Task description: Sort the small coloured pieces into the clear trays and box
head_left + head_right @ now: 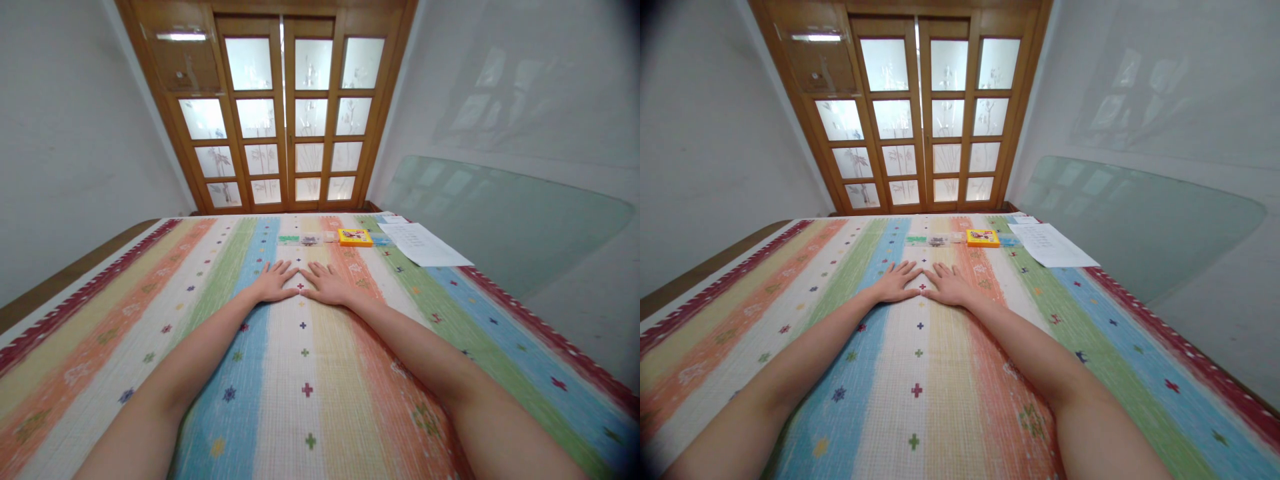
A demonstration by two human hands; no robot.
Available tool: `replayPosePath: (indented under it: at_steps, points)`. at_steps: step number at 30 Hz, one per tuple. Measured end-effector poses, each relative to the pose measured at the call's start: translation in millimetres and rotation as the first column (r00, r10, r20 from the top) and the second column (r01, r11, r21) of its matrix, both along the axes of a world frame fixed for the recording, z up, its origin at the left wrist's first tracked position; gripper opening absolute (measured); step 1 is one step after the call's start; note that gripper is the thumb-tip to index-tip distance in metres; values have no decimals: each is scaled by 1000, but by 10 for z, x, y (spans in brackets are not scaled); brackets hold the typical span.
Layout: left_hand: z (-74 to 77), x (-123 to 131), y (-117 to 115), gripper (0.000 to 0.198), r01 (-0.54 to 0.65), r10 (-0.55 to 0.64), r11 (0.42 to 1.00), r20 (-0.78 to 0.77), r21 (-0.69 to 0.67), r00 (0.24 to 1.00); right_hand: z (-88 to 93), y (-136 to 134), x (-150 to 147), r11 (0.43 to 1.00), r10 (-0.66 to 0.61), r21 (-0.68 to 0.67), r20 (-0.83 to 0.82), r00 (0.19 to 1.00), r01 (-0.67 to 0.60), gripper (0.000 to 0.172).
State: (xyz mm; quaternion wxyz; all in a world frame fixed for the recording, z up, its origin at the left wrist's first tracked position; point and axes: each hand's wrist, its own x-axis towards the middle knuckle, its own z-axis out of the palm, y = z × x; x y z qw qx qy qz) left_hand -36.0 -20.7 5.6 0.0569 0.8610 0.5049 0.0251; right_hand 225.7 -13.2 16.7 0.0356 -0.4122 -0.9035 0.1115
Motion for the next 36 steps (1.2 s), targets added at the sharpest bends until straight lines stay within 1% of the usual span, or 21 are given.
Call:
replayPosePath:
  at_steps: [11, 30, 36]
  points:
    - [-43, -18, 33, 90, 3, -3, 1000, -1, 3, 1000, 2, 3, -4, 1000, 0, -4, 8, 1000, 0, 94]
    - [6, -7, 2, 90, 3, -3, 1000, 5, -5, 1000, 3, 7, -1, 1000, 10, 9, 6, 1000, -10, 95]
    - [1, -10, 5, 89, -2, 2, 1000, 5, -8, 1000, 7, 12, 2, 1000, 15, 10, 7, 1000, -15, 94]
